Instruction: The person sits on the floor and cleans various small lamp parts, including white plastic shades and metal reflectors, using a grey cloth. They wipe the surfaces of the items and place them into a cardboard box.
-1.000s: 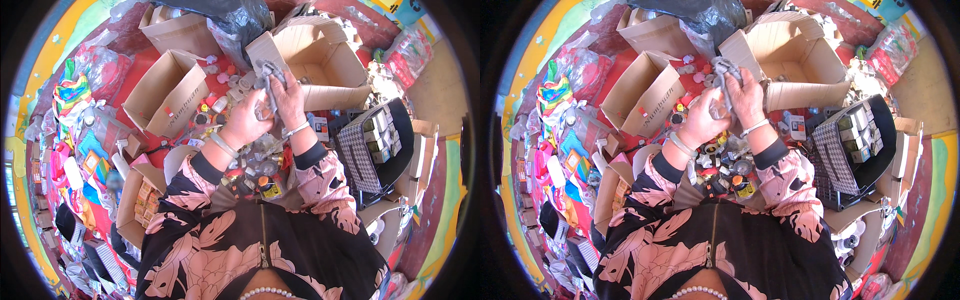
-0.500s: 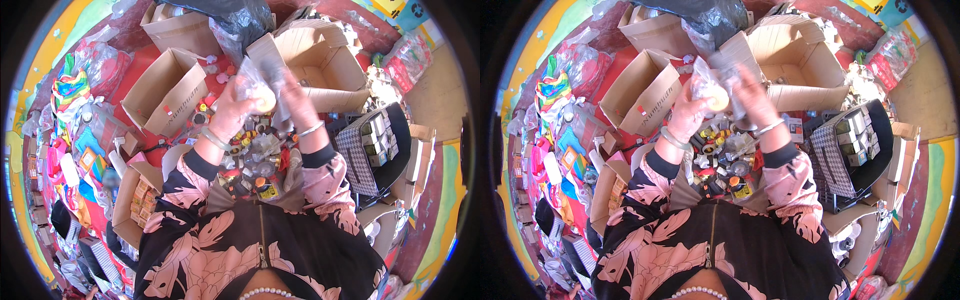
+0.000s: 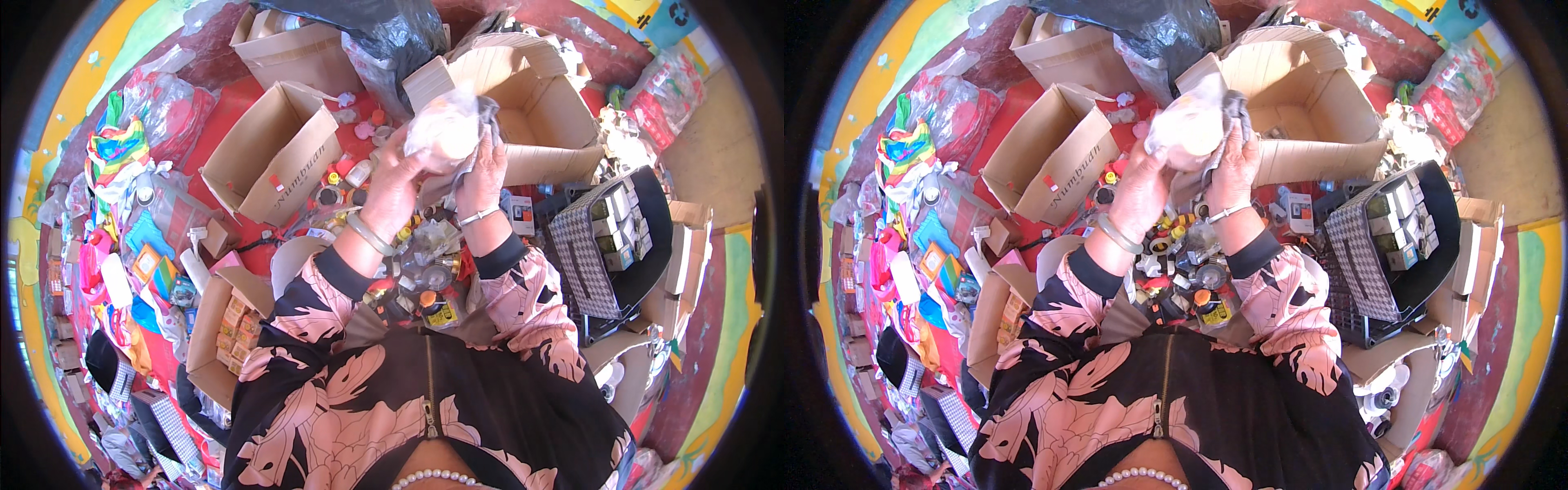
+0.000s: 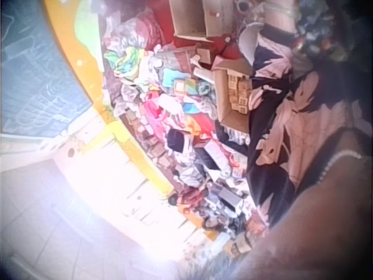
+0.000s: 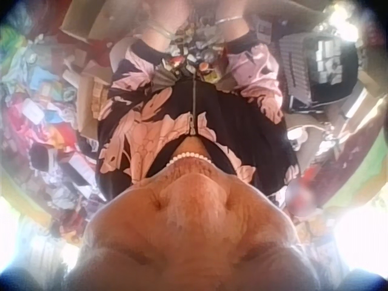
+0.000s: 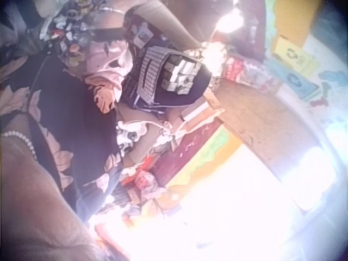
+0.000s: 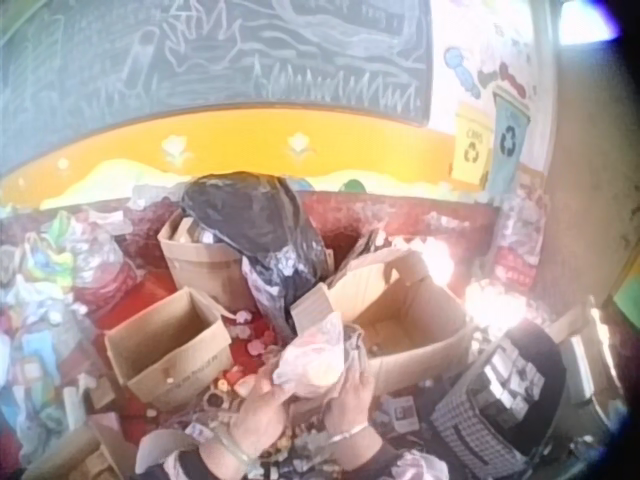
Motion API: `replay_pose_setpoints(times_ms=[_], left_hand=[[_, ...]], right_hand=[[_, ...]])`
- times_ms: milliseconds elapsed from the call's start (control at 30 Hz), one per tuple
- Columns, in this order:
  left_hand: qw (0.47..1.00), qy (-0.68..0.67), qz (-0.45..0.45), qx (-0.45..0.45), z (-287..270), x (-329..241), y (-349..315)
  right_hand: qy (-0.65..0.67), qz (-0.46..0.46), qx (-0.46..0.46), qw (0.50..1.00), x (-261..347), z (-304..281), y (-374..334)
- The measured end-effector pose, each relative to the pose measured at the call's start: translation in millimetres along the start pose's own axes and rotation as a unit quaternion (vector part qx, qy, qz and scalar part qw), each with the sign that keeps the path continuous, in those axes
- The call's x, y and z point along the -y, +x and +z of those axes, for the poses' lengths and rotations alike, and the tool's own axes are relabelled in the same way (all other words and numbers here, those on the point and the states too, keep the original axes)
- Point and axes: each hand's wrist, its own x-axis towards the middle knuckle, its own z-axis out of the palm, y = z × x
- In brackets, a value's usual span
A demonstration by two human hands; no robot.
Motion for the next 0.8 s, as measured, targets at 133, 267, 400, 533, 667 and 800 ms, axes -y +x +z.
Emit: replay_pose_setpoints(times_ms=[133, 267, 400, 533, 667, 800], left_hand=[[0.999, -0.020, -0.045, -0.018, 2, 5, -6], [0.998, 0.009, -0.025, -0.064, 3, -8, -5], [0.971, 0.177, 0.142, -0.071, -16, -3, 1], [0.919, 0.366, 0.146, 0.014, -23, -23, -2], [0.961, 0.256, 0.036, 0.102, -26, -24, -4], [0.918, 0.353, -0.029, 0.176, -27, -23, -11]], right_hand=[[-0.032, -0.012, 0.002, 0.999, -14, 1, -8], [-0.104, 0.002, 0.051, 0.993, -27, -8, -12], [-0.152, 0.054, 0.009, 0.987, -7, -10, 5], [0.003, 0.037, 0.099, 0.994, 52, -8, 30], [-0.267, -0.091, 0.440, 0.853, 82, -4, 20], [-0.494, -0.036, 0.432, 0.754, 75, 9, 1]])
